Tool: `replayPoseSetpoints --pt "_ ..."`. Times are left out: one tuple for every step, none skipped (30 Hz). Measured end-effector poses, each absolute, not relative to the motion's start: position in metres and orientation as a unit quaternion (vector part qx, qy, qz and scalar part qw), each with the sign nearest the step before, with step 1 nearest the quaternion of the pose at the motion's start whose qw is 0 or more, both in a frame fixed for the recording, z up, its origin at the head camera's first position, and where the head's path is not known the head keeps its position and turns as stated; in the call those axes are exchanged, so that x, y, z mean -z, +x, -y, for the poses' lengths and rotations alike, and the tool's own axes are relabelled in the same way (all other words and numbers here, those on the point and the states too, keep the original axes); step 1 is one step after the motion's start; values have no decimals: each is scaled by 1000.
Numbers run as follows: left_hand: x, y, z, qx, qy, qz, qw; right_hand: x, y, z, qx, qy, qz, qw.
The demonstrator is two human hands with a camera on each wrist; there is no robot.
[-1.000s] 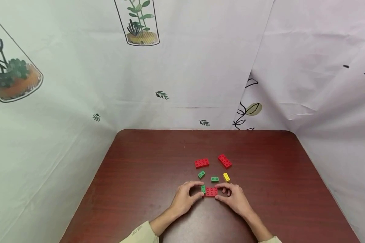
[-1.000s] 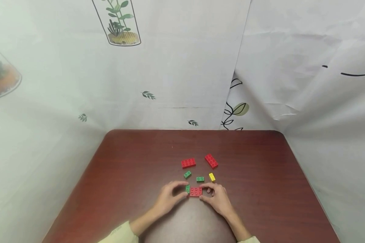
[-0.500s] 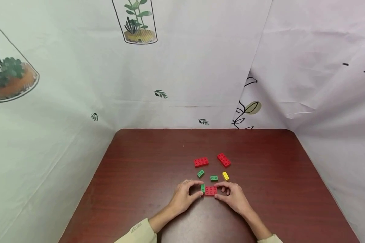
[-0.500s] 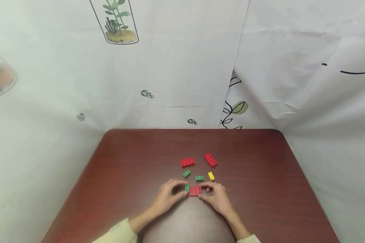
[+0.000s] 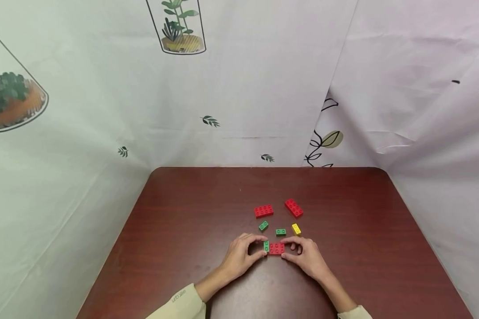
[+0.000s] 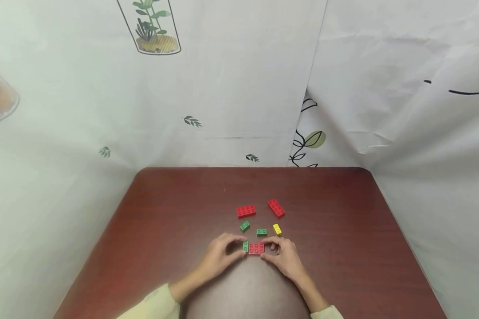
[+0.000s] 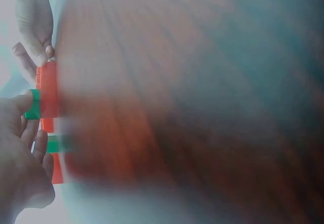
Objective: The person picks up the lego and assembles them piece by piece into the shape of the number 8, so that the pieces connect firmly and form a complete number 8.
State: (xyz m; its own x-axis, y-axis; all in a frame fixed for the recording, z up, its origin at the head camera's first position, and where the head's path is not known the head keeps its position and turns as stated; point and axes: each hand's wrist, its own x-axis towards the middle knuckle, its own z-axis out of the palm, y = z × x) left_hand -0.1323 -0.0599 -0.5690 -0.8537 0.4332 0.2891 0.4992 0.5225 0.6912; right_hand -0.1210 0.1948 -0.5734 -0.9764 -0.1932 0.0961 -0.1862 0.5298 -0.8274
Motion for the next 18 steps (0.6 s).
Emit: replayPoseSetpoints --pt "569 -132 60 409 -267 872 40 573 -121 -195 473 -108 -875 5" --pt "569 -133 60 409 -267 872 40 573 -121 -195 473 -108 -874 5" --pt "569 -133 60 408 -268 872 41 573 -122 -195 474 -108 -874 6" --pt "569 -134 61 408 -269 871 42 572 -122 -195 473 -109 -874 6" --pt "570 -134 61 408 -270 871 42 572 -122 -195 474 -109 -874 6" --pt "570 -135 62 408 -271 871 44 572 -122 -195 473 -110 -874 6" --pt "571 -135 62 408 -273 870 45 572 -122 -195 473 -111 -874 5" --pt "572 -136 62 408 -275 869 46 572 -123 -195 473 -111 -874 6" --pt "573 -137 63 408 -276 869 47 572 -123 -195 473 -111 -874 7" --pt "573 -137 63 409 -277 868 47 572 -123 -195 473 -111 -874 8" --pt "574 -138 63 410 -279 867 46 573 -123 -195 473 -111 -874 8" --pt "575 -138 64 410 -280 867 45 573 -122 -195 473 -111 -874 9" --pt "575 -139 64 411 -281 866 43 573 -122 -195 473 -111 -874 10" --pt "576 -139 65 412 -283 865 41 573 -122 -195 474 -111 -873 12" --pt "576 -140 65 415 -285 863 38 573 -122 -195 475 -111 -873 12" --pt "577 -140 65 417 -287 862 36 572 -121 -196 476 -112 -872 12" --pt "577 -141 65 419 -288 860 33 572 -121 -196 476 -113 -872 12" --pt "577 -141 66 423 -291 858 31 572 -121 -196 476 -115 -872 12"
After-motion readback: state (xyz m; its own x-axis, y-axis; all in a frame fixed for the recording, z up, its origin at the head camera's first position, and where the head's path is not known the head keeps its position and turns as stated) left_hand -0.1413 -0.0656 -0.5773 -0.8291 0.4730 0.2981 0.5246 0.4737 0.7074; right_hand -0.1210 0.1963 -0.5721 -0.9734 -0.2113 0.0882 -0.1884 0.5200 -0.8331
